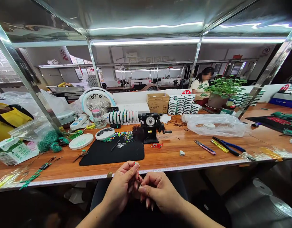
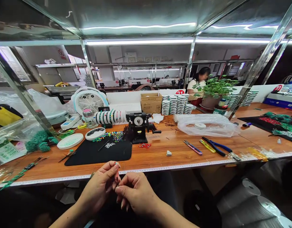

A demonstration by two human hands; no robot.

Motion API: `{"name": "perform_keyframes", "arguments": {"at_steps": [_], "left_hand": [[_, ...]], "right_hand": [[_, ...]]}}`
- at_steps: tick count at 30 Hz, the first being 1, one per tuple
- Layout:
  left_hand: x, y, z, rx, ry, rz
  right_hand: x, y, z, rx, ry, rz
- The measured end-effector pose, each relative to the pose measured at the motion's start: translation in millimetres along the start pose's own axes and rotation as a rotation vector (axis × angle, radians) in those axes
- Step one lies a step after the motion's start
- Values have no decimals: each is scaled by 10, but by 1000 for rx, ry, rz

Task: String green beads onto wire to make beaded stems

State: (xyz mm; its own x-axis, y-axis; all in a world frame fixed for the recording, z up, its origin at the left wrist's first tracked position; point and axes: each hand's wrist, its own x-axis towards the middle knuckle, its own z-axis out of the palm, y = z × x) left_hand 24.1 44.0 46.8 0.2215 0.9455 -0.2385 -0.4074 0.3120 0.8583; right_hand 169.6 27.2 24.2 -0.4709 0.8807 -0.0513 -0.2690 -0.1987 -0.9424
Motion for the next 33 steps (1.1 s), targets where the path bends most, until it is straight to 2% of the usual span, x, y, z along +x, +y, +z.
{"name": "perform_keyframes", "arguments": {"at_steps": [4,9,11,17,19,25,30,33], "left_hand": [[-18,114,-67,-92,-86,-13],[-57,233,-81,-166,-45,40],[-88,267,-72,-131,-86,43],[-150,240,-11,-146,-199,-39],[-132,187,17,-160,-205,-77],[-69,20,84,-221,-147,-105],[-54,-27,84,-248,-68,-134],[-34,4,45,-190,-104,-117]], "right_hand": [[-64,-64,-68,-19,15,-15],[-167,-118,-142,-29,-4,-29],[-191,-131,-175,-33,-12,-22],[-180,-176,-292,71,-230,78],[-167,-184,-292,97,-249,67],[-116,-131,-166,36,-116,142],[-107,-78,-133,36,37,16],[-127,-67,-170,69,60,25]]}}
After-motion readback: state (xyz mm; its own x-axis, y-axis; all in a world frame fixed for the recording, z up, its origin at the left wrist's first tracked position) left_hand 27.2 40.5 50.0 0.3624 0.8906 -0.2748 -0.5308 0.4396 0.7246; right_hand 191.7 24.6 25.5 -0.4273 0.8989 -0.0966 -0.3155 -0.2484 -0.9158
